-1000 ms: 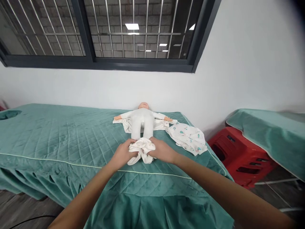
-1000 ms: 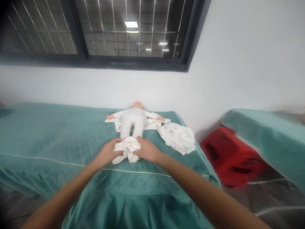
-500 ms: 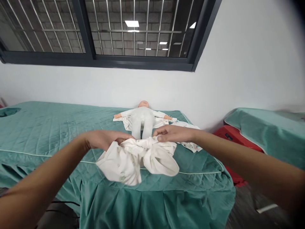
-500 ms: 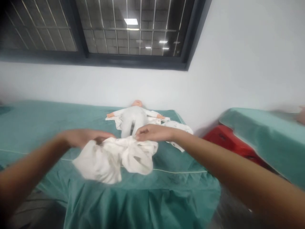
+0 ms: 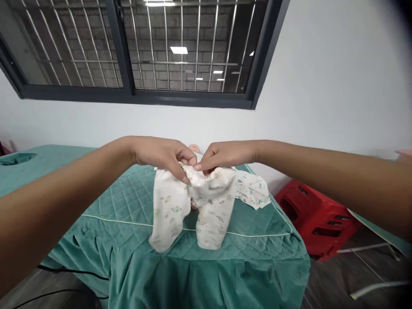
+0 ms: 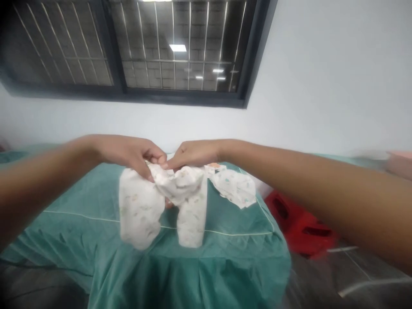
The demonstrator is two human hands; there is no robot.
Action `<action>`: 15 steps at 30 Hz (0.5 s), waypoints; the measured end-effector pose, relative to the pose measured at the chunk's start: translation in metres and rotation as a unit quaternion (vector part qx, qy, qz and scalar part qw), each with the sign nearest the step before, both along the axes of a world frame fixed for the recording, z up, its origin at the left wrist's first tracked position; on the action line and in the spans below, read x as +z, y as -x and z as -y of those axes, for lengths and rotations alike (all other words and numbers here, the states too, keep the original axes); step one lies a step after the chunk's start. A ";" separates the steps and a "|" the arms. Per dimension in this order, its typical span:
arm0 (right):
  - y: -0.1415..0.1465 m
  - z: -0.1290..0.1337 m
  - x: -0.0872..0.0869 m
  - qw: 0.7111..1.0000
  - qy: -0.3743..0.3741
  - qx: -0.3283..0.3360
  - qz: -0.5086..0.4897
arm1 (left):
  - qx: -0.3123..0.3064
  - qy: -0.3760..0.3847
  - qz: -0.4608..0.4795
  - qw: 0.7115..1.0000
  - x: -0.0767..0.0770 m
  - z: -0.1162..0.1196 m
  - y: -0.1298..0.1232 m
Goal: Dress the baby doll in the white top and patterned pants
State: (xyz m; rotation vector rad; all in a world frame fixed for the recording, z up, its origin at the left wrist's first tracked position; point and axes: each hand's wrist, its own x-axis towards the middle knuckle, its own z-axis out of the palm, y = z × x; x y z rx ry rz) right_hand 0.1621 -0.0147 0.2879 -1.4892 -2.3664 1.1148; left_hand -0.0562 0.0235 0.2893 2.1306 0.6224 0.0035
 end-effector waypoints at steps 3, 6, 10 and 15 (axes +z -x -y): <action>0.003 0.010 0.013 0.998 0.015 0.011 -0.056 | 0.016 -0.011 0.082 0.996 0.009 0.001 -0.004; 0.002 0.016 0.020 0.996 0.049 0.029 -0.067 | 0.036 -0.042 0.152 0.987 0.016 0.000 -0.002; -0.009 0.016 0.022 0.997 0.069 0.021 -0.023 | 0.056 -0.048 0.174 0.982 0.018 0.002 0.008; -0.041 0.012 0.028 0.997 -0.009 -0.030 -0.066 | 0.198 -0.085 0.181 0.960 0.007 -0.015 0.035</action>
